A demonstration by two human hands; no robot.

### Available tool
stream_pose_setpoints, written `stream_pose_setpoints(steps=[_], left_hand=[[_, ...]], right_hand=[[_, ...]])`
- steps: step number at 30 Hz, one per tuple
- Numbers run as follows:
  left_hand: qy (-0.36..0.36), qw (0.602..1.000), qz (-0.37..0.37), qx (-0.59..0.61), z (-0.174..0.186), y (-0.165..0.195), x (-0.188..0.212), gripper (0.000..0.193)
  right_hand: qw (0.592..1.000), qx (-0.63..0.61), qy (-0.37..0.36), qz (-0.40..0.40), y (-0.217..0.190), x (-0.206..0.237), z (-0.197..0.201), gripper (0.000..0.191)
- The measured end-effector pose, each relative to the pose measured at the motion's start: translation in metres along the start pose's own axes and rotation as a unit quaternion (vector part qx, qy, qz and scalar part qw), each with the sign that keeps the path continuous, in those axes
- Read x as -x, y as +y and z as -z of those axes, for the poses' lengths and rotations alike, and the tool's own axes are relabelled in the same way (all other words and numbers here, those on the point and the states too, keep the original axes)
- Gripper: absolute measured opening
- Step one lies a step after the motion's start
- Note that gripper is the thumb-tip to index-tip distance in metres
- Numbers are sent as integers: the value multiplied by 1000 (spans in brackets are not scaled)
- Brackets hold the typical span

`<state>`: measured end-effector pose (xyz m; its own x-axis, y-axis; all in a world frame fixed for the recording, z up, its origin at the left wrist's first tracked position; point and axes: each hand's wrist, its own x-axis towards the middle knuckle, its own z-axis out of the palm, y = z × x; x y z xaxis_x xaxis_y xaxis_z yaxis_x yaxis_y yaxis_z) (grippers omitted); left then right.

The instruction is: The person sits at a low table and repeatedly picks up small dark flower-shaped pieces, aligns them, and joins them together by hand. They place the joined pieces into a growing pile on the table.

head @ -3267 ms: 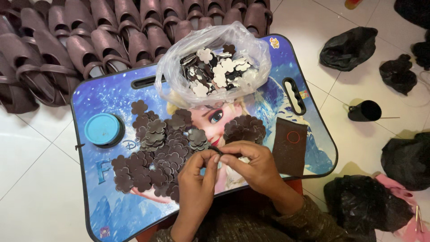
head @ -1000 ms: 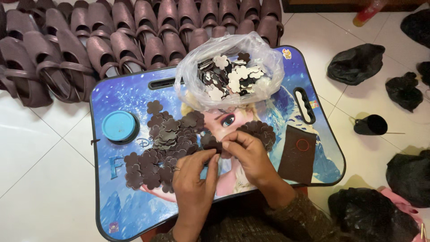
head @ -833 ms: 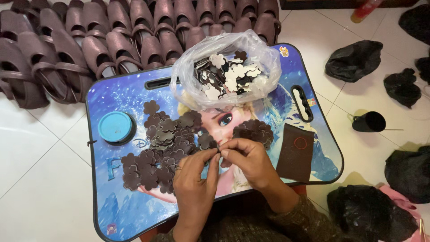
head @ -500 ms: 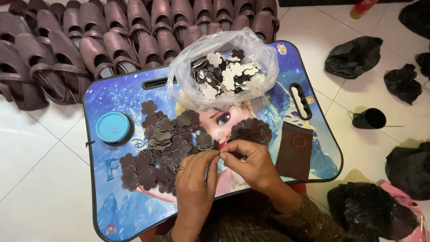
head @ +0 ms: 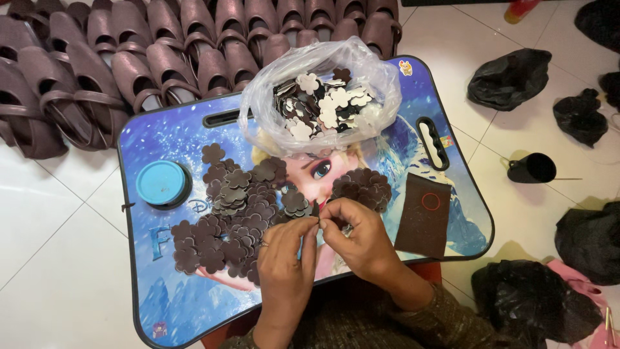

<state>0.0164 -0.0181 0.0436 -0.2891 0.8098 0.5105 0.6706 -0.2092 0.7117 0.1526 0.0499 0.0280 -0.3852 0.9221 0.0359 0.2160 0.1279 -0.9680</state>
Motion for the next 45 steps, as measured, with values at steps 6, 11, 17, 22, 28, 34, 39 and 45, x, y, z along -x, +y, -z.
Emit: stream_pose_setpoints(steps=[6,11,17,22,28,34,39,45], left_hand=[[-25,996,87,20,0,-1,1,11],[-56,992,110,13,1,-4,0,10],[-44,993,105,33,-1,-4,-1,11],[-31,994,104,33,-5,-5,-2,11],[-57,967,235,83,-5,-6,-4,12],[-36,993,101,52,-2,-3,-5,11],[-46,993,95,55,-4,-3,-2,9],[-98,908,360,193,-11,-12,-1,11]], right_hand=[[992,82,6,92,-10,3,1,11],[973,159,20,168,-19,3,2,12],[948,215,42,231,-21,3,1,16],[953,208,44,216,-14,4,-1,15],[999,-26,-23,9,8,2,1,10],[991,-122,-33,-53,18,4,5,18],[1000,-12,-2,-1,20,4,7,15],[978,-175,-51,-106,27,1,4,14]])
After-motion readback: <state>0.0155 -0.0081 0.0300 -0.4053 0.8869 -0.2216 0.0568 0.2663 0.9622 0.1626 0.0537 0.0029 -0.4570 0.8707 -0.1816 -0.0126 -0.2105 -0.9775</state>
